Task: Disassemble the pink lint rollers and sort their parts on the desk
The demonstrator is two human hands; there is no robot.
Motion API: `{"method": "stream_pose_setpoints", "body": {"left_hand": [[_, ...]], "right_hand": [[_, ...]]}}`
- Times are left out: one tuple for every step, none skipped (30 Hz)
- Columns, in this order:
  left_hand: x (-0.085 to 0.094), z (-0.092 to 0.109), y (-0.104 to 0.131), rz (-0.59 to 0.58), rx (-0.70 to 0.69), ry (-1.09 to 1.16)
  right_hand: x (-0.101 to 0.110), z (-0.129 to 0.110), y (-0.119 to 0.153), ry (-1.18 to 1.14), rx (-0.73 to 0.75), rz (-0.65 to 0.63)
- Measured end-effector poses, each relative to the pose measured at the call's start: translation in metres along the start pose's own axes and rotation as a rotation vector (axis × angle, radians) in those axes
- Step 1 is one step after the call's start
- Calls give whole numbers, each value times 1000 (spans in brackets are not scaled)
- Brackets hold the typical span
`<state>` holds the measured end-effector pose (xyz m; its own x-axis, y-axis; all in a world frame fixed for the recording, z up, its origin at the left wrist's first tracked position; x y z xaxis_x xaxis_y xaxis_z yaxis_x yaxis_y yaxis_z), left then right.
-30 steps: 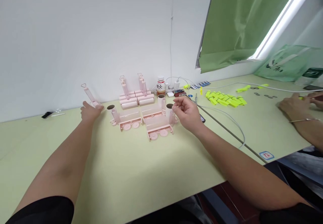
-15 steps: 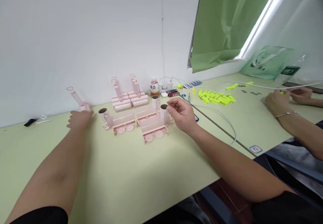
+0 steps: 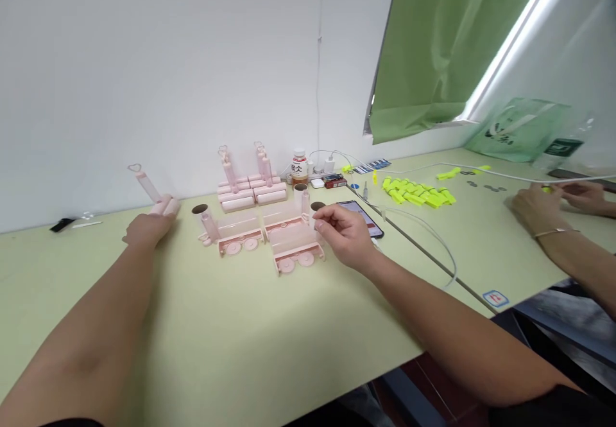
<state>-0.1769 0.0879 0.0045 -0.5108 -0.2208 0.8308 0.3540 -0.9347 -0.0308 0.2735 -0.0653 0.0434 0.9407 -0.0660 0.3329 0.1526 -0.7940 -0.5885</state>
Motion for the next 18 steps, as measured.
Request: {"method": "stream_pose_setpoints", "body": {"left_hand": [[7,-11,7,26,65,14],[14,-21,14,55,117,36],[19,-29,23,82,143,68],[24,-36,31,112,159,102],[29,-43,40,145,174,130],[33,-47,50,173,181,164],[37,-49,60,198,182,205],[41,-48,70,217,168,261],[45,-44,81,227,127,366],[50,-34,93,233,56,473],[56,-18,106,218,-50,569],[60,2,119,163,-170,639],[61,25,133,66,-286,664],[59,47,149,-49,-377,646],[54,69,165,-175,-459,605],[44,89,182,-307,-527,555],[33,105,198,-422,-581,512],[21,119,213,-528,-641,486]], "right_hand": [[0,-2,1,2,2,-6],[-1,-4,2,-1,0,-13],[-1,-5,2,-10,-3,-20],[-2,-5,3,-21,-7,-27],[-3,-5,4,-30,-12,-35],[-4,-4,5,-33,-17,-43],[-5,-3,5,-34,-22,-53],[-7,-1,6,-34,-28,-62],[-9,0,6,-37,-34,-71],[-11,2,6,-45,-38,-80],[-13,2,5,-60,-37,-85],[-14,1,4,-82,-34,-89],[-15,-1,2,-111,-28,-96],[-16,-5,0,-147,-22,-111],[-19,-9,-3,-193,-22,-140],[-23,-13,-5,-251,-31,-191],[-30,-17,-7,-310,-52,-264],[-38,-22,-8,-350,-78,-343]]}}
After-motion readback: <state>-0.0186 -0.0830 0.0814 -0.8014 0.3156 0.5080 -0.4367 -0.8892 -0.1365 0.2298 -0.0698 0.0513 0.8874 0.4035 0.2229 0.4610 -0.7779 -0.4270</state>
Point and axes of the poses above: each hand's wrist, its own y-axis away from the middle knuckle, its own x-axis out of the back of the hand, z = x × y, the point moved 9 cm from there along -y, towards the middle knuckle, and after that the axes turned 8 degrees about -z, right-handed, at the moved point
